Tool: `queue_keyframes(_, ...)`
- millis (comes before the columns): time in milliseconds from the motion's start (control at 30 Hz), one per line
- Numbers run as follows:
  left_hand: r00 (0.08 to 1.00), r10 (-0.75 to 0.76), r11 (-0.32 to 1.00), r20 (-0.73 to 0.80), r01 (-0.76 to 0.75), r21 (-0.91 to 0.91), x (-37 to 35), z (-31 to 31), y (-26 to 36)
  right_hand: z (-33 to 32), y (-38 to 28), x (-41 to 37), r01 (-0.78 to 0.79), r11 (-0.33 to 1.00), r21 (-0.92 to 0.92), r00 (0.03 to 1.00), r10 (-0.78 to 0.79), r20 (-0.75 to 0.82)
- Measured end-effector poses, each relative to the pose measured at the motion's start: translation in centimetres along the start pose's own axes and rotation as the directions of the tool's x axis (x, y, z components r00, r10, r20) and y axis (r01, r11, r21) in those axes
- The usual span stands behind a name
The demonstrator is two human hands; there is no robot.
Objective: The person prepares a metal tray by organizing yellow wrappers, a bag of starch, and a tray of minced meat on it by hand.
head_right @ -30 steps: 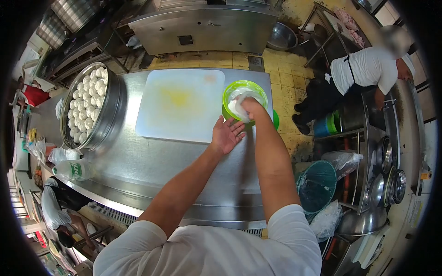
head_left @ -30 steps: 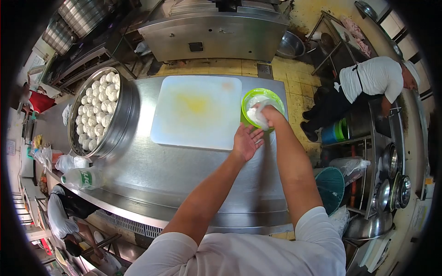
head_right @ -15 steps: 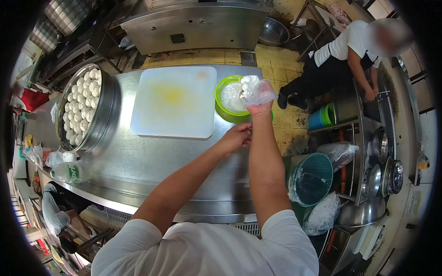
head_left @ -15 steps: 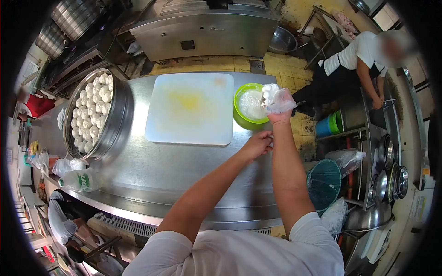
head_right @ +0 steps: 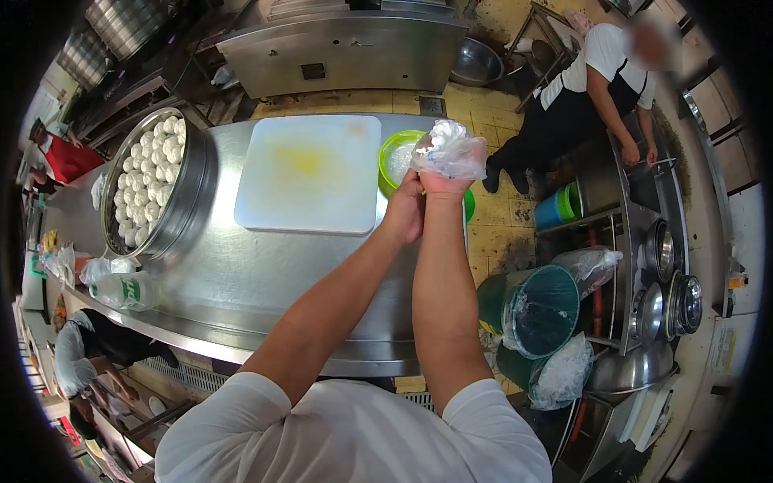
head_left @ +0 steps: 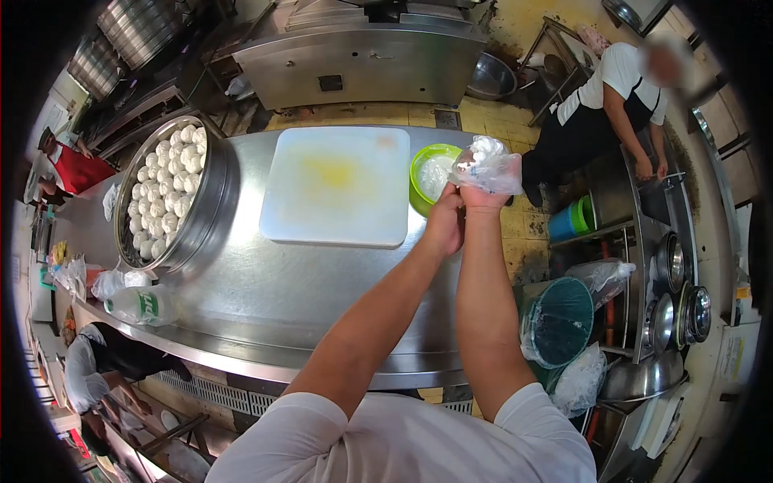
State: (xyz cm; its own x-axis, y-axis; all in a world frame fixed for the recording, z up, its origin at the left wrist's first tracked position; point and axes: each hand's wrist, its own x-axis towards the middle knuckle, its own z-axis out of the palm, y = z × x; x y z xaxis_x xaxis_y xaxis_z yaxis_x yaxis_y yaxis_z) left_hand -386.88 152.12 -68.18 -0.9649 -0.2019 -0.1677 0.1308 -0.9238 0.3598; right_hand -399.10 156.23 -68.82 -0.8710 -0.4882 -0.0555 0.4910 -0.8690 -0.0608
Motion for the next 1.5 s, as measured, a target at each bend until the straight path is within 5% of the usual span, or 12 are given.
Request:
queue_keyframes(100,0.992,0.125,0.978,-0.025,-0.119,0.17,-0.6,0.2,1.2,0.7,0.4,-1.3,0.021,0.997,-0.069,1.0,-0.02,0.012)
queue_keyframes(267,0.961,0.232,0.922,0.147,-0.266,0.281,-1.9,-2.6,3.7,1.6,2.4,-4.9,-0.076,0.981,-0.179,0.997,0.078,0.001)
queue_keyframes(533,0.89,0.421,0.844,0.173,-0.455,0.284,-13.3,-3.4,13.0,6.7,13.9,-13.0,-0.43,0.85,-0.305,0.846,0.497,0.193)
queue_keyframes(800,0.777,0.62,0.643,0.107,-0.582,0.498,-31.9,-6.9,24.5,9.4,30.3,-21.3,-0.781,0.598,-0.177,0.531,0.787,0.314)
queue_keyframes(900,0.691,0.712,0.544,0.125,-0.656,0.523,-40.6,-10.0,28.3,11.0,37.5,-27.6,-0.85,0.496,-0.179,0.472,0.867,0.163)
queue_keyframes(1000,0.65,0.75,0.45,0.124,-0.638,0.625,-51.6,-12.3,32.3,12.2,45.1,-34.7,-0.908,0.307,-0.284,0.293,0.952,0.095)
queue_keyframes(1133,0.496,0.852,0.33,0.168,-0.758,0.562,-66.0,-16.2,37.3,11.1,56.7,-44.5,-0.906,0.082,-0.416,0.059,0.996,0.068)
queue_keyframes(1333,0.414,0.909,0.256,0.055,-0.656,0.71,-86.5,-22.7,41.3,8.6,73.5,-58.2,-0.879,-0.182,-0.441,-0.195,0.981,-0.015)
queue_keyframes(1500,0.258,0.955,0.275,-0.145,-0.592,0.758,-98.0,-29.0,46.0,6.7,85.5,-65.0,-0.808,-0.282,-0.518,-0.284,0.956,-0.077)
